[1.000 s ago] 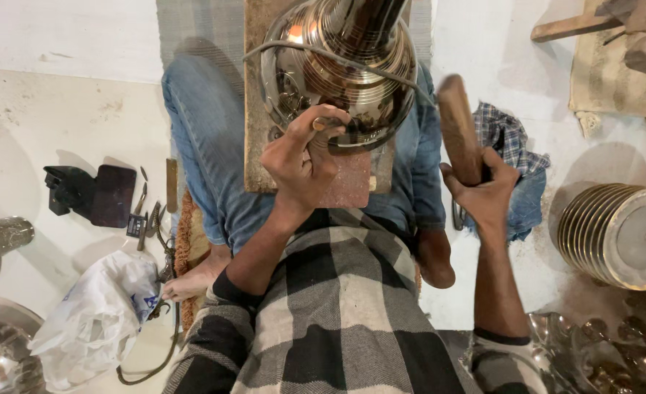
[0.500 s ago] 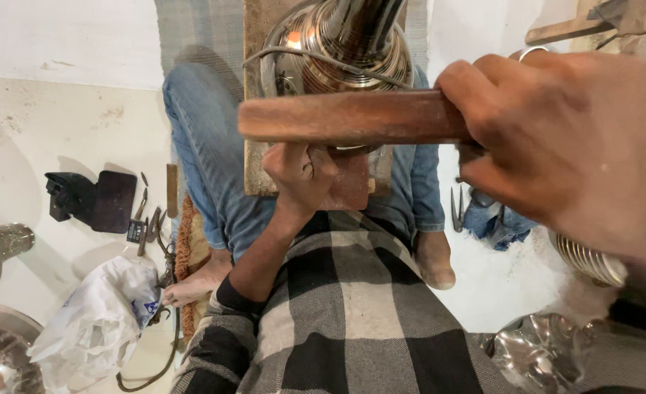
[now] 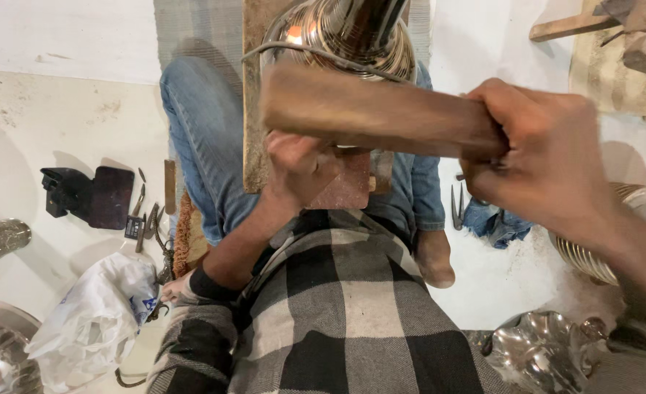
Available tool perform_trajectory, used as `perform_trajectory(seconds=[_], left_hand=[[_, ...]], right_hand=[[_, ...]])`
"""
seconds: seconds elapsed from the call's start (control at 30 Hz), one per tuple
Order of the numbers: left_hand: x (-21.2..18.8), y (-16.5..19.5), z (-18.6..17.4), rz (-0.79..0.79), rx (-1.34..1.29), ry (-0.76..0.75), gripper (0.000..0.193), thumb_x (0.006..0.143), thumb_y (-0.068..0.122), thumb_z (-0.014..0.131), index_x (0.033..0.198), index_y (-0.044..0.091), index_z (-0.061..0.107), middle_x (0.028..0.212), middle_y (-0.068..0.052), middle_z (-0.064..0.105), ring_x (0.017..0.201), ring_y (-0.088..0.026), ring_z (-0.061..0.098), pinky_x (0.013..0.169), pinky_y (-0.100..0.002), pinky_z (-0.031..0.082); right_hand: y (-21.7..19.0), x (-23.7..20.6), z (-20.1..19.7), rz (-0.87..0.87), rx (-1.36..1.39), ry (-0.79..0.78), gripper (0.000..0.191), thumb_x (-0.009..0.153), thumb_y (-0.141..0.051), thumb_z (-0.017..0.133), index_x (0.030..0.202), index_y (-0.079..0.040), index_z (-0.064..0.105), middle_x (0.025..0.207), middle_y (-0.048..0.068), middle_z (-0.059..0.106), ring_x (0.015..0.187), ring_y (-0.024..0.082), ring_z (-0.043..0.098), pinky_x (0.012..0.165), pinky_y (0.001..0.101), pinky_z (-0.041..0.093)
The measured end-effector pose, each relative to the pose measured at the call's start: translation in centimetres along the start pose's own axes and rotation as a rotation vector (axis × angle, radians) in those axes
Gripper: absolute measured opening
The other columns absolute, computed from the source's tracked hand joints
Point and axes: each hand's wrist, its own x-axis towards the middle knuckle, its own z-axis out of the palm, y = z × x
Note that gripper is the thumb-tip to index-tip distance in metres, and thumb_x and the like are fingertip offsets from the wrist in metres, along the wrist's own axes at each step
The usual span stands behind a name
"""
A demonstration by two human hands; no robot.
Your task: The person sits on the floor of a metalware workshop polishing a large brass lamp/vessel. They first work the brass surface with a small hand tool, then wrap a cord around the vessel and rub it repeatedly with a wooden burnishing block, steadying the vessel with the other hand.
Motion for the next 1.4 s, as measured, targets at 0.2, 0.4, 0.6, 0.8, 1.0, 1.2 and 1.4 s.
perform_trajectory(seconds=[0.2,0.4,0.6,0.8,1.0,1.2,1.4], left_hand=[[1.5,-0.8,-0.6,0.128,0.017,-0.114,0.041,0.084,-0.009,0.062,0.121,0.004,0.074,0.103,-0.011,0.079,0.084,-0.022,0.078,0.073,-0.031,0.066],[3.9,-0.2,-1.6,0.195,-0.03,-0.285,0.037,0.095,0.023,0.081,0.127,0.016,0.065,0.114,-0.008,0.078,0.095,-0.022,0.078,0.079,-0.031,0.067],[6.5,0.5,-2.3,0.296,0.064,-0.49,0.037,0.097,0.02,0.075,0.132,0.02,0.063,0.111,-0.004,0.079,0.082,-0.019,0.076,0.061,-0.032,0.061],[9.0,1.1,-2.9,0.378,0.03,-0.699,0.044,0.094,0.004,0.069,0.132,0.026,0.064,0.109,-0.001,0.081,0.06,-0.011,0.068,0.047,-0.026,0.053],[11.2,0.9,-2.6,0.416,-0.064,-0.791,0.041,0.094,0.01,0.07,0.133,0.02,0.065,0.065,-0.004,0.071,0.052,-0.012,0.064,0.048,-0.03,0.051],[12.8,0.9,-2.2,0.56,-0.006,-0.807,0.045,0.095,0.004,0.069,0.137,0.02,0.067,0.062,-0.004,0.068,0.051,-0.013,0.064,0.045,-0.033,0.049],[13.8,1.6,-2.1,0.601,0.075,-0.945,0.05,0.09,0.003,0.069,0.135,0.025,0.069,0.055,-0.006,0.067,0.046,-0.015,0.065,0.041,-0.033,0.049]], right_hand=[[0.4,-2.9,2.7,0.088,0.103,0.202,0.03,0.073,-0.008,0.079,0.096,0.001,0.061,0.07,0.013,0.059,0.057,0.022,0.057,0.055,0.0371,0.047],[1.9,-6.1,6.6,0.176,0.311,0.299,0.027,0.079,-0.007,0.076,0.1,0.0,0.061,0.072,0.011,0.059,0.062,0.018,0.057,0.059,0.032,0.045],[1.9,-8.0,10.3,0.23,0.195,0.416,0.027,0.075,-0.007,0.076,0.099,0.0,0.065,0.075,0.013,0.063,0.065,0.018,0.062,0.063,0.0307,0.048],[1.6,-9.7,16.2,0.368,0.47,0.543,0.016,0.084,-0.001,0.073,0.097,0.001,0.064,0.077,0.012,0.061,0.065,0.017,0.058,0.064,0.031,0.048],[0.6,-10.1,21.7,0.551,0.947,0.493,0.017,0.084,-0.005,0.075,0.097,-0.001,0.065,0.083,0.001,0.067,0.07,0.009,0.061,0.064,0.0262,0.05],[-1.3,-9.6,23.8,0.744,0.994,0.335,0.021,0.079,-0.007,0.08,0.096,-0.001,0.07,0.079,0.003,0.068,0.067,0.01,0.061,0.061,0.0275,0.05],[-2.2,-9.7,23.8,0.716,0.902,0.549,0.027,0.081,-0.011,0.084,0.101,-0.001,0.07,0.085,0.003,0.071,0.075,0.012,0.067,0.07,0.0253,0.054]])
